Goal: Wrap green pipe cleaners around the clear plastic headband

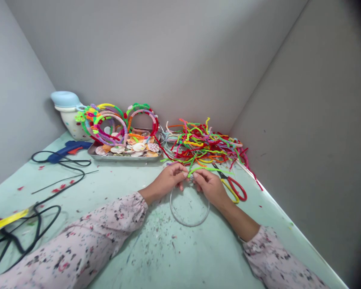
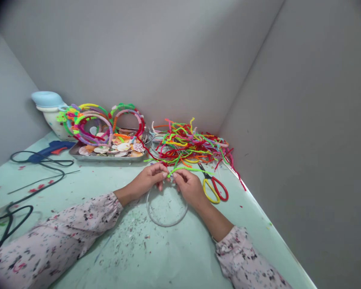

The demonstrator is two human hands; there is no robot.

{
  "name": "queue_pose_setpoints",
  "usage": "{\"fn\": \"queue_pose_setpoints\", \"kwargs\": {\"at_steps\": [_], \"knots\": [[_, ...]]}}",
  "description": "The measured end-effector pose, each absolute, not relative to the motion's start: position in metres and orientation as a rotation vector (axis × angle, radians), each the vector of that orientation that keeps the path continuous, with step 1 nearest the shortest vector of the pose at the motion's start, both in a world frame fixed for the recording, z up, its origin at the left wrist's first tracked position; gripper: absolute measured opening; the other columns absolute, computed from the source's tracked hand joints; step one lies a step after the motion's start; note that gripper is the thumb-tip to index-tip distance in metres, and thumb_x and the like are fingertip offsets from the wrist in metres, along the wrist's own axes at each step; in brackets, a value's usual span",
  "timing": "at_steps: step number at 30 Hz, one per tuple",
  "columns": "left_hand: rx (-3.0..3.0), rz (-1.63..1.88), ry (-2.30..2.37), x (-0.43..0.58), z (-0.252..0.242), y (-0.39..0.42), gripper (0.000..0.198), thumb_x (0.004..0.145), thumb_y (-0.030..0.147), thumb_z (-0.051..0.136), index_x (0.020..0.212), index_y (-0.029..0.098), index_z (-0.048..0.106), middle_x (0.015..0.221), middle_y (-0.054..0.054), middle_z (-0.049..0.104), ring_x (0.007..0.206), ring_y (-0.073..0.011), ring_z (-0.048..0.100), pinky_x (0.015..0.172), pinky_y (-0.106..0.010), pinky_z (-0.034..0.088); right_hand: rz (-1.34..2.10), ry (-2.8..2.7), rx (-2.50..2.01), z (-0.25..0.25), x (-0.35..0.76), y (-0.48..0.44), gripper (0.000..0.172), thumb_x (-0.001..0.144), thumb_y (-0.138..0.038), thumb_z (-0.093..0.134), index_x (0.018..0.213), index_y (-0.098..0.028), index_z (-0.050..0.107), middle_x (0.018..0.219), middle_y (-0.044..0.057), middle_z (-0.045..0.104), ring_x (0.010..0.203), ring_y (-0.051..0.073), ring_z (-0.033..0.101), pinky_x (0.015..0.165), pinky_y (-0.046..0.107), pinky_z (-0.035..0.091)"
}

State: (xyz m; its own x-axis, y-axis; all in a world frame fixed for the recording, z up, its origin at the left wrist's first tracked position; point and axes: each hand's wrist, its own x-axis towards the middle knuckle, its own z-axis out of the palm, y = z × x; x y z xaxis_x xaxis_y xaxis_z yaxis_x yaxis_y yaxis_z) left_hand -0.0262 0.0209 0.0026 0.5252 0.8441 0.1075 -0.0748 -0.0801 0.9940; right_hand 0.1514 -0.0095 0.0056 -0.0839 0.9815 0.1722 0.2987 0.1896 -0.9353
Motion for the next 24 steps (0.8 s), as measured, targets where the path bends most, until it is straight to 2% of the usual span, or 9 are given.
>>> {"fn": "queue_pose_setpoints", "kwargs": {"at_steps": [12, 24], "knots": [[1.606, 0.79, 0.814, -0.0237, 0.0048, 0.019, 0.038, 0.084, 0.05, 0.048, 0.072, 0.014, 0.051, 0.062, 0.001, 0.058, 0.042, -0.0063, 0.051, 0.043, -0.018, 0.038, 0.947, -1.563, -1.242, 0.0061, 0.151, -0.0105, 0.022, 0.083, -0.039, 0.055, 0.085, -0.017, 0.061, 0.061, -0.002, 0.055, 0.048, 0.01, 0.048, 0.046, 0.022, 0.04], [1.564, 0.738, 0.811, -0.0246, 0.0076, 0.0195, 0.035, 0.084, 0.044, 0.048, 0.072, 0.013, 0.055, 0.068, -0.002, 0.062, 0.043, -0.0064, 0.053, 0.045, -0.018, 0.039, 0.975, -1.601, -1.22, 0.0067, 0.1514, -0.0113, 0.023, 0.084, -0.04, 0.054, 0.085, -0.018, 0.061, 0.062, -0.002, 0.054, 0.05, 0.011, 0.047, 0.048, 0.023, 0.04]]}}
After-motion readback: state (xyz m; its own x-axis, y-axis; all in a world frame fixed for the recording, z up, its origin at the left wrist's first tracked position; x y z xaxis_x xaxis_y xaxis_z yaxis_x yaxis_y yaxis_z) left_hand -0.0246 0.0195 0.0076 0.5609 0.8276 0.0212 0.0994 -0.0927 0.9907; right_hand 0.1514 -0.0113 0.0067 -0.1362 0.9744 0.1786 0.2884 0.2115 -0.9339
